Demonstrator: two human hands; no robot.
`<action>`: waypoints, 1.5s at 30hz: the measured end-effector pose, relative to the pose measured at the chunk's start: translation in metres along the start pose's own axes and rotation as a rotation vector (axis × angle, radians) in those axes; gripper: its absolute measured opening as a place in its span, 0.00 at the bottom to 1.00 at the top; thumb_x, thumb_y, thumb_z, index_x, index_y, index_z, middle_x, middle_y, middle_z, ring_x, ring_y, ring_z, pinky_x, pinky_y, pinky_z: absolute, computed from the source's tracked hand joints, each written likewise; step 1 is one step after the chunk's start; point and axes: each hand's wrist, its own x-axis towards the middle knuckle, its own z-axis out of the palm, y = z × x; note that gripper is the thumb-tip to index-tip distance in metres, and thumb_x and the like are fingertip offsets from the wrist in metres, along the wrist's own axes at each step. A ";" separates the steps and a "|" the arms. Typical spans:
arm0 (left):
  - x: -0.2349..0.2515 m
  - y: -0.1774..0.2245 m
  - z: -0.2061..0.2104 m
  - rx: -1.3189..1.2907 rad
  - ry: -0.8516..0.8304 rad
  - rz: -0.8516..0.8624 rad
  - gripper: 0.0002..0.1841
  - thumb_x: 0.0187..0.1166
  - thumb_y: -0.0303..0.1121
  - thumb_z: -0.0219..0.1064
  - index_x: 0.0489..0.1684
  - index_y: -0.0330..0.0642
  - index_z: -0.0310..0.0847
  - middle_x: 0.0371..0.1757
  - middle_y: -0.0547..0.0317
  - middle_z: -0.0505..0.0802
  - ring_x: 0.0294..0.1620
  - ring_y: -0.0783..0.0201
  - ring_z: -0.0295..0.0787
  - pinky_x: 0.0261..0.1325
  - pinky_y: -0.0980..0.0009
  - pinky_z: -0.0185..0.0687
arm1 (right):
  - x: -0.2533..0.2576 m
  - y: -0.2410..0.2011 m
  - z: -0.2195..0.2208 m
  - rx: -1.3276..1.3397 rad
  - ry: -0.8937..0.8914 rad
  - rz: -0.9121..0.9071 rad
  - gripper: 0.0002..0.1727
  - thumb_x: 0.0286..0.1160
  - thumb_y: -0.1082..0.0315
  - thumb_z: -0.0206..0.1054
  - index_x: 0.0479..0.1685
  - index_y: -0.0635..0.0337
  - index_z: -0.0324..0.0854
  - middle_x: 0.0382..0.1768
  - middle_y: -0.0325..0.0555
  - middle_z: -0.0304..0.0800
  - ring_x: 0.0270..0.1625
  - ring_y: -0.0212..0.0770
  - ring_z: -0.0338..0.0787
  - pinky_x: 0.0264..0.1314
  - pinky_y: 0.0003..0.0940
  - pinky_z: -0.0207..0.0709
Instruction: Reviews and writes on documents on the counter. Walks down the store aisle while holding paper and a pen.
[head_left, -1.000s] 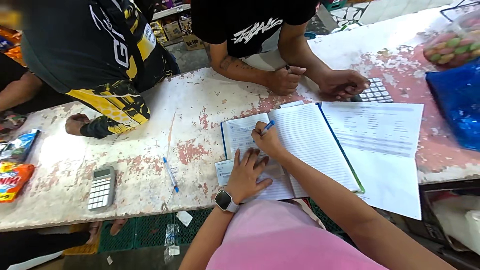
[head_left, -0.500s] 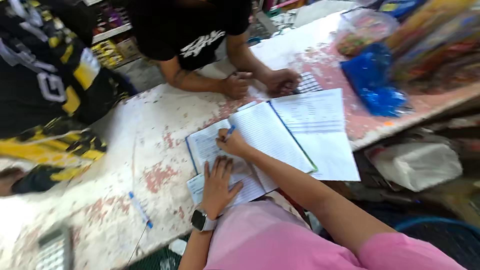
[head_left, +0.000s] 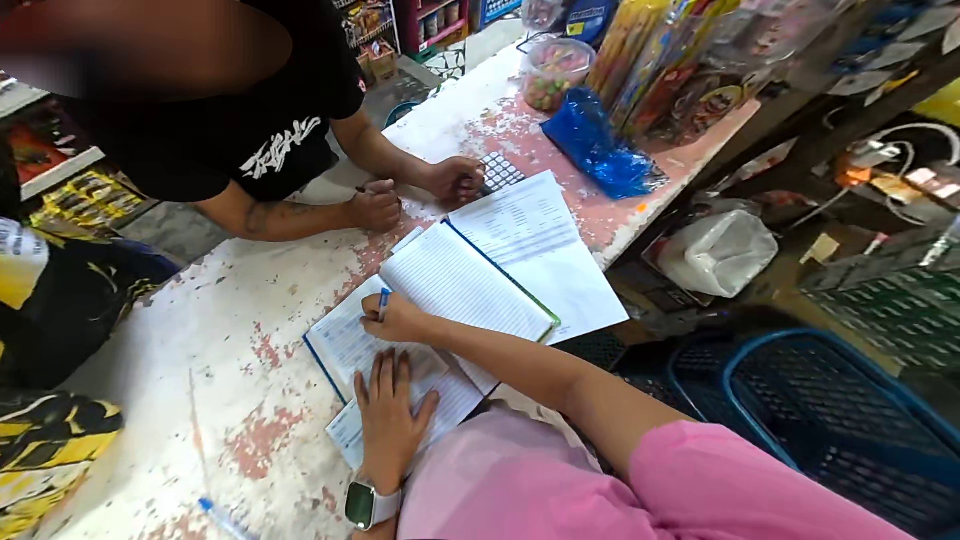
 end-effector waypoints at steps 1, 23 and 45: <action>0.000 0.000 0.000 -0.001 0.007 0.002 0.47 0.79 0.74 0.43 0.73 0.39 0.82 0.77 0.39 0.83 0.83 0.37 0.73 0.83 0.29 0.51 | -0.003 0.000 -0.003 0.082 0.126 -0.052 0.13 0.76 0.73 0.65 0.24 0.73 0.76 0.20 0.46 0.74 0.26 0.32 0.73 0.32 0.26 0.68; 0.000 0.001 -0.001 0.025 -0.003 0.018 0.45 0.81 0.71 0.44 0.77 0.38 0.78 0.79 0.37 0.81 0.84 0.36 0.71 0.84 0.27 0.46 | -0.165 0.006 -0.256 -0.502 0.570 1.073 0.19 0.89 0.61 0.61 0.48 0.74 0.85 0.41 0.72 0.87 0.44 0.68 0.87 0.52 0.68 0.75; 0.001 0.002 -0.002 0.022 -0.020 0.013 0.46 0.80 0.71 0.44 0.78 0.37 0.78 0.79 0.37 0.81 0.83 0.34 0.71 0.83 0.27 0.48 | -0.084 -0.061 -0.109 -0.708 -0.081 0.910 0.15 0.87 0.67 0.58 0.59 0.64 0.86 0.62 0.60 0.86 0.63 0.59 0.88 0.61 0.57 0.80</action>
